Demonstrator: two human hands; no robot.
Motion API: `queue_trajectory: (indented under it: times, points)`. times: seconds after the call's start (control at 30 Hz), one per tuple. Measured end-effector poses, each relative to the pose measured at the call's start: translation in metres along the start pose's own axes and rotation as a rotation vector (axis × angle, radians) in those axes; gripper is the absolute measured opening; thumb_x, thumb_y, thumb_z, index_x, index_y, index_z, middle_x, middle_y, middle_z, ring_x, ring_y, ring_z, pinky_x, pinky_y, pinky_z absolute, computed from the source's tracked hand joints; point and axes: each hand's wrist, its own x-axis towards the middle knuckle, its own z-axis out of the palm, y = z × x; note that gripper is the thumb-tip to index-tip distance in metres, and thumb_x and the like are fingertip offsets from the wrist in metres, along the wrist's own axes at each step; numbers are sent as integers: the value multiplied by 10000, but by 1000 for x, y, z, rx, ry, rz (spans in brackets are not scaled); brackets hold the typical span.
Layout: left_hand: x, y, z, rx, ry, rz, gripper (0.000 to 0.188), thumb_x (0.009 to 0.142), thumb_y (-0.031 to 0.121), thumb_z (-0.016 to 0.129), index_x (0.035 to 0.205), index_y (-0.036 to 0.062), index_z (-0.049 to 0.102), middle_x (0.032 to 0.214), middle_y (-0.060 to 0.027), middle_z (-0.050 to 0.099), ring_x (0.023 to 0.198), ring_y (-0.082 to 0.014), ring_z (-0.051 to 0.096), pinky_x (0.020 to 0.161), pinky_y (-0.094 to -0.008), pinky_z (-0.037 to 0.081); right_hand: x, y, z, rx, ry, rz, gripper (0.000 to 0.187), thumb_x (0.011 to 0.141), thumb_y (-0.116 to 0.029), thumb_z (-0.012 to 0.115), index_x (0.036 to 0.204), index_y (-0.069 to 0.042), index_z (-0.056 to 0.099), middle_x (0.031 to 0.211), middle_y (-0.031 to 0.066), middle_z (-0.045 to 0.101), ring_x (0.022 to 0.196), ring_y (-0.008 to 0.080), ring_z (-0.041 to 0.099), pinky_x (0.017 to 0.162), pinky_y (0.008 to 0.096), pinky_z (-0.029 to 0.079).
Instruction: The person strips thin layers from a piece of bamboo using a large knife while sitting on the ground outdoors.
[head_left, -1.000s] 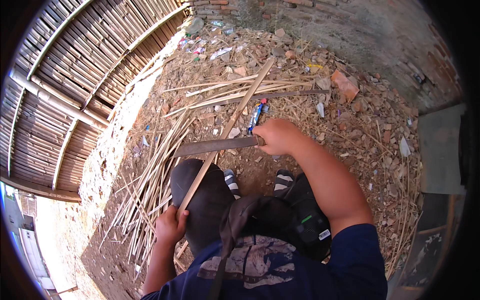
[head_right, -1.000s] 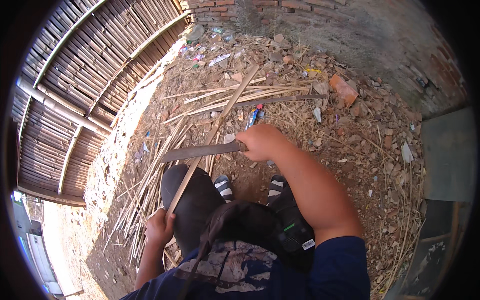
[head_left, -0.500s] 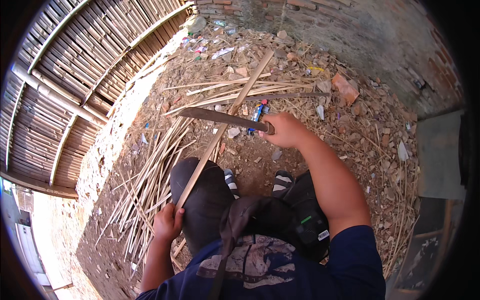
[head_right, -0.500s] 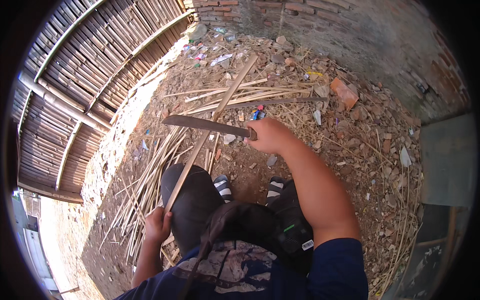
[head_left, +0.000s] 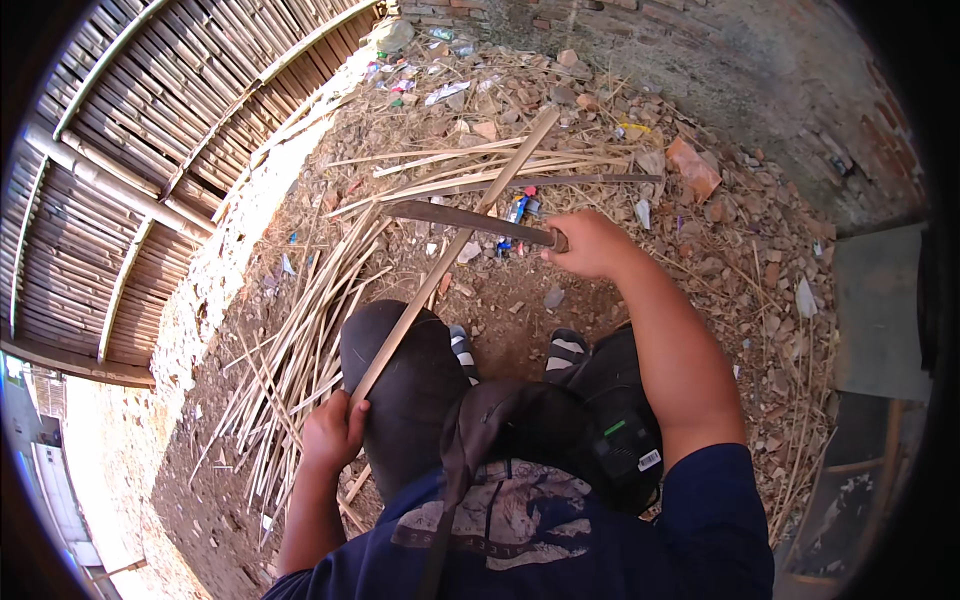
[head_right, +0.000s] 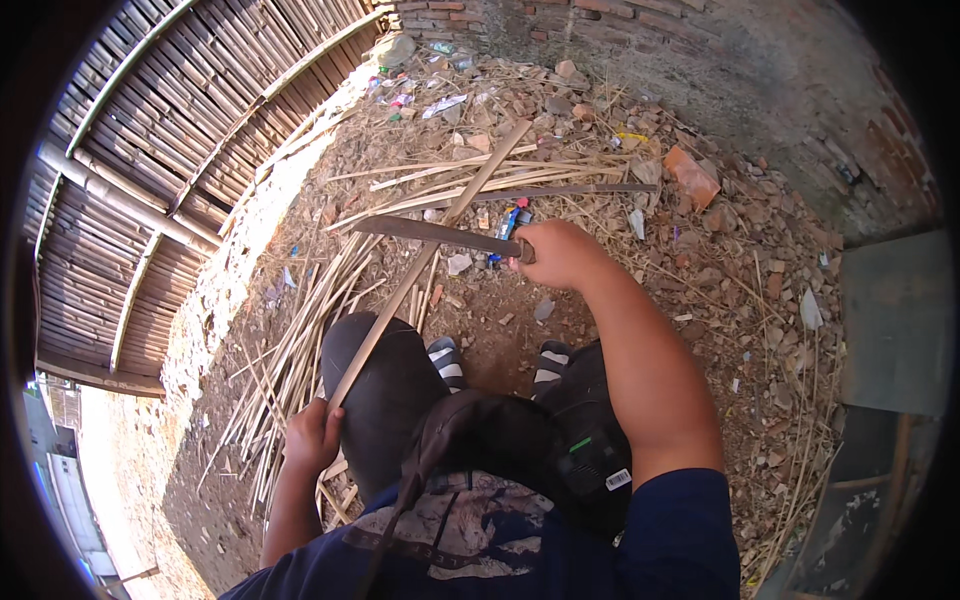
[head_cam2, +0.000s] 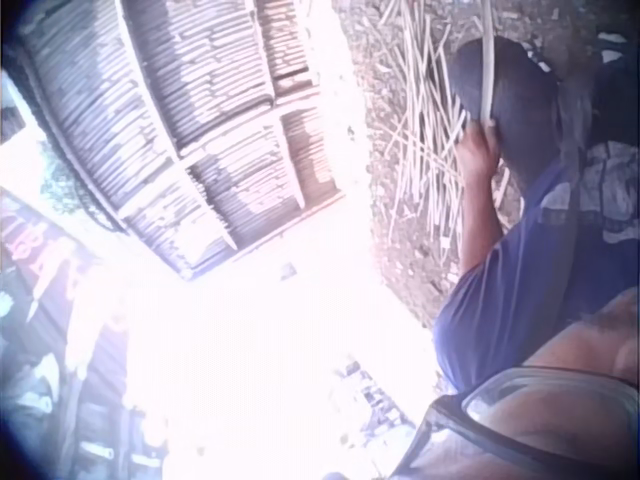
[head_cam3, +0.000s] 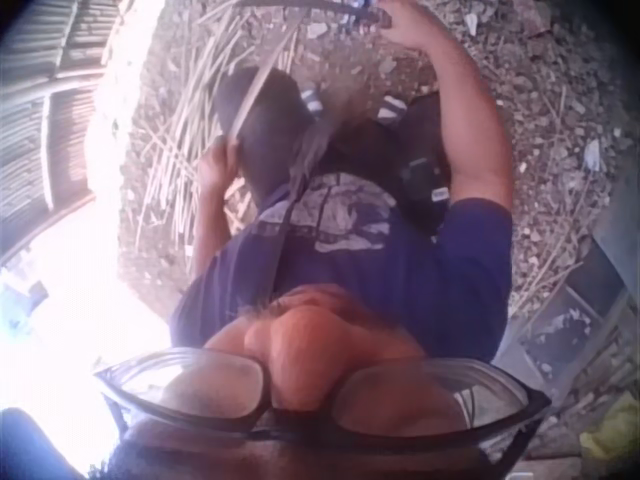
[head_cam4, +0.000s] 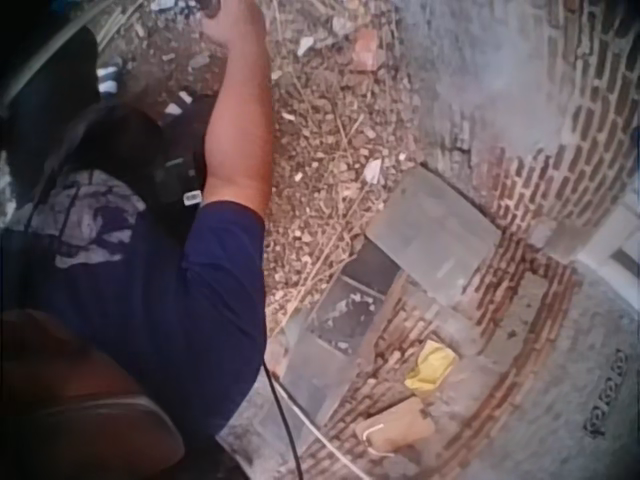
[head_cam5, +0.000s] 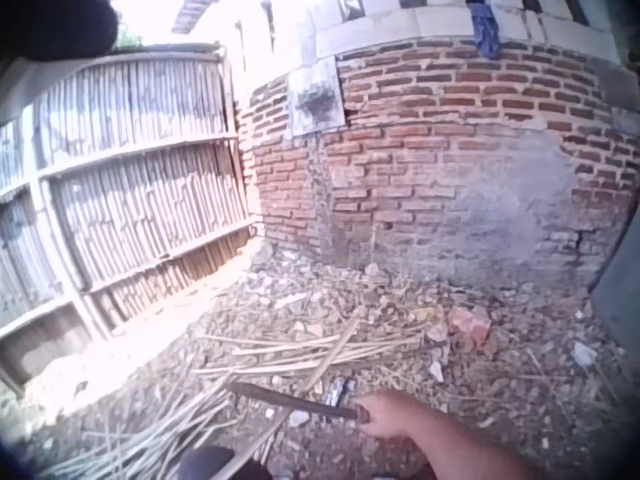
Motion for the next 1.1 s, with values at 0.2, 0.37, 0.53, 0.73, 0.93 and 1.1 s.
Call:
queue_trajectory:
  times: [0.2, 0.37, 0.53, 0.73, 0.93, 1.1]
  points:
    - [2, 4, -4, -53, -15, 16, 301, 986, 281, 592, 820, 42, 513, 655, -217, 582, 631, -460, 597, 567, -540, 447, 1, -18, 12, -137, -51, -149, 287, 813, -342, 758, 953, -101, 690, 807, 150, 684, 832, 368, 680, 731, 491, 527]
    - [-1, 0, -2, -119, 31, 29, 301, 1014, 235, 529, 793, 33, 505, 657, -235, 561, 625, -477, 576, 564, -544, 423, 9, -29, 18, -102, -161, -137, 309, 806, -347, 767, 969, -96, 689, 825, 168, 688, 848, 376, 683, 746, 490, 535]
    - [4, 2, 0, -129, 31, 16, 324, 1024, 235, 499, 776, 27, 508, 634, -241, 540, 625, -479, 568, 567, -538, 412, 13, 6, 14, 70, -54, 75, 329, 815, -351, 763, 1008, -97, 682, 838, 183, 689, 854, 380, 683, 749, 487, 535]
    - [7, 6, -4, -120, 20, 40, 296, 1013, 218, 519, 784, 30, 515, 626, -237, 545, 603, -473, 565, 556, -539, 411, 5, -25, 14, -89, -40, -100, 313, 811, -343, 774, 976, -92, 689, 795, 157, 675, 781, 376, 665, 688, 483, 509]
    - [5, -2, 10, -150, 76, 16, 278, 1004, 206, 527, 787, 32, 522, 608, -230, 544, 596, -465, 572, 549, -540, 411, 19, -2, 37, 89, -123, -69, 285, 798, -331, 753, 966, -109, 689, 823, 156, 693, 817, 374, 687, 730, 483, 537]
    - [6, -5, 4, -115, 39, 8, 283, 997, 213, 552, 778, 38, 513, 620, -229, 561, 602, -464, 582, 547, -534, 430, 19, -4, 27, 61, -38, -8, 304, 805, -340, 767, 964, -90, 697, 801, 159, 689, 787, 361, 683, 721, 462, 529]
